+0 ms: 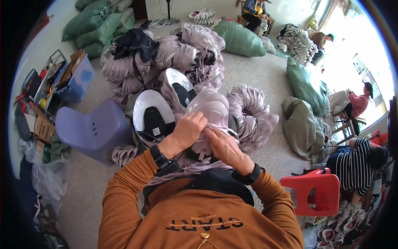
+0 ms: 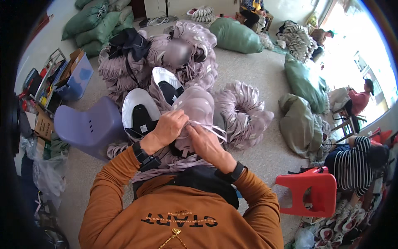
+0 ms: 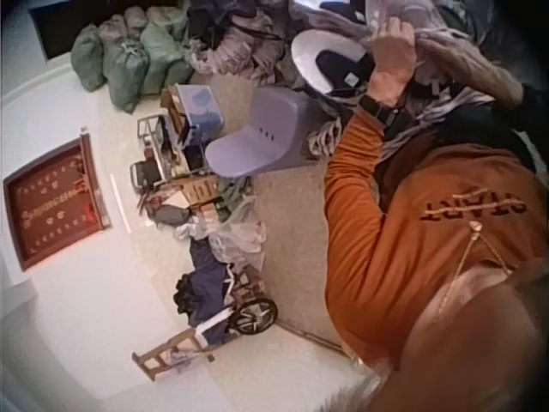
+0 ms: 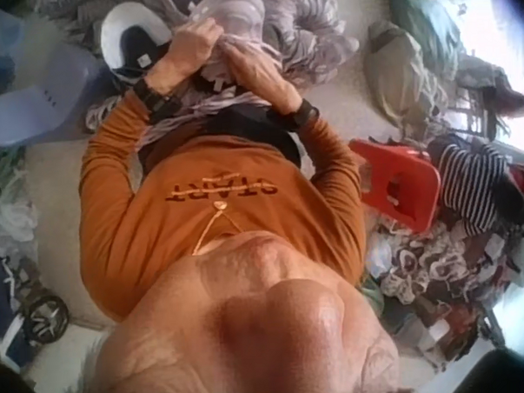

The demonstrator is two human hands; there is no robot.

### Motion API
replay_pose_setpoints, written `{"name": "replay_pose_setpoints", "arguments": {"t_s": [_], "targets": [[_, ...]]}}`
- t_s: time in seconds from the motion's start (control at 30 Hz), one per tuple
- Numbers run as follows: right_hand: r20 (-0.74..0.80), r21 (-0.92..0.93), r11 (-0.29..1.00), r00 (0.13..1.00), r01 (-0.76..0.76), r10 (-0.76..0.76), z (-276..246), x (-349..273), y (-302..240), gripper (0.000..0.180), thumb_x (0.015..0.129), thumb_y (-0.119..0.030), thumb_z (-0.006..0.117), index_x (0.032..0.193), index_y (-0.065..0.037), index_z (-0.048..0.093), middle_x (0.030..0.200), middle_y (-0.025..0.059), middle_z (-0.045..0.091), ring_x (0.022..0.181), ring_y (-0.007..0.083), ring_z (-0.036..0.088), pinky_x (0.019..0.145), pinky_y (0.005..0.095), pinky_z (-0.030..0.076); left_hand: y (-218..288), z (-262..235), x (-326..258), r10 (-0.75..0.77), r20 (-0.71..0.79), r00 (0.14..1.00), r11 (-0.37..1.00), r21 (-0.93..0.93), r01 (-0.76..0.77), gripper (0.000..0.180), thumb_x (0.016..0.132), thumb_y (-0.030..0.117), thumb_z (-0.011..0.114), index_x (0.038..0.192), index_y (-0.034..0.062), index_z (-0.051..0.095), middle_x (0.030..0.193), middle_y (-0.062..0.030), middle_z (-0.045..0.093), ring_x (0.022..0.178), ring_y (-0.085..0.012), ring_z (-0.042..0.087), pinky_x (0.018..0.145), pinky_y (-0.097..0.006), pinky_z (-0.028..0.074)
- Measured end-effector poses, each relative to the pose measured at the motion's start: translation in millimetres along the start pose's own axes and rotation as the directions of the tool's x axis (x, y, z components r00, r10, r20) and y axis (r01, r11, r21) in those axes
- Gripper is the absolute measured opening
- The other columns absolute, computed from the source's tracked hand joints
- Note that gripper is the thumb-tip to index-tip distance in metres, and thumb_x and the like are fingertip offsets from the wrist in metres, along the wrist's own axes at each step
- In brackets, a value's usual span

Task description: The person sits on the floor and laces a pair of pink sneakers. They thread the laces through the eyelets, pull them tight, and tie a knot. The person handles the shoes and laces by hand throughout the process.

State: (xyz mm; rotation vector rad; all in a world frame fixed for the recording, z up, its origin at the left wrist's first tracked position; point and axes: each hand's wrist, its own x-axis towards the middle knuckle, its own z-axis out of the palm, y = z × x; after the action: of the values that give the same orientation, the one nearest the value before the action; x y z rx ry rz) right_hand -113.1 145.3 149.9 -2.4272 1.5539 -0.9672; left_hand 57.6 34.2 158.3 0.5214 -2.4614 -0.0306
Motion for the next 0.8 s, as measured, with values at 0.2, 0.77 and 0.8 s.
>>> {"name": "replay_pose_setpoints", "arguments": {"t_s": [0.2, 0.77, 0.8], "targets": [[0.034, -0.031, 1.000, 0.999, -0.003, 0.004, 3.7, -7.3, 7.4, 0.054, 0.085, -0.002, 0.058, 0.137, 0.000, 0.049, 0.110, 0.0235, 0.062, 0.083, 0.0416, 0.067, 0.069, 0.0474, 0.055, 17.0, -2.9, -24.4, -0.058, 0.054, 0.997, 0.997, 0.064, 0.054, 0.046, 0.081, 0.008, 0.063, 0.125, -0.0045, 0.057, 0.112, -0.0162, 0.061, 0.103, -0.0334, 0.061, 0.090, -0.041, 0.052], [0.098, -0.003, 0.991, 0.986, -0.131, 0.131, 16.0, 1.7, 3.8, 0.026, 0.089, -0.012, 0.060, 0.112, -0.001, 0.056, 0.089, 0.0187, 0.064, 0.081, 0.0397, 0.066, 0.067, 0.0499, 0.052, 14.4, 9.9, -18.4, -0.149, 0.028, 0.988, 0.989, 0.001, 0.149, 0.021, 0.083, 0.004, 0.061, 0.103, 0.0010, 0.062, 0.100, -0.0159, 0.059, 0.097, -0.0373, 0.061, 0.081, -0.046, 0.052], [0.064, 0.054, 0.986, 0.986, -0.158, 0.155, 15.5, 6.9, 5.9, 0.023, 0.090, -0.014, 0.061, 0.109, -0.001, 0.057, 0.088, 0.0191, 0.064, 0.081, 0.0394, 0.066, 0.067, 0.0502, 0.052, 13.7, 8.8, -17.5, -0.163, 0.029, 0.986, 0.985, -0.052, 0.165, 0.019, 0.084, 0.003, 0.060, 0.102, 0.0013, 0.063, 0.099, -0.0166, 0.060, 0.096, -0.0384, 0.061, 0.081, -0.047, 0.052]]}}
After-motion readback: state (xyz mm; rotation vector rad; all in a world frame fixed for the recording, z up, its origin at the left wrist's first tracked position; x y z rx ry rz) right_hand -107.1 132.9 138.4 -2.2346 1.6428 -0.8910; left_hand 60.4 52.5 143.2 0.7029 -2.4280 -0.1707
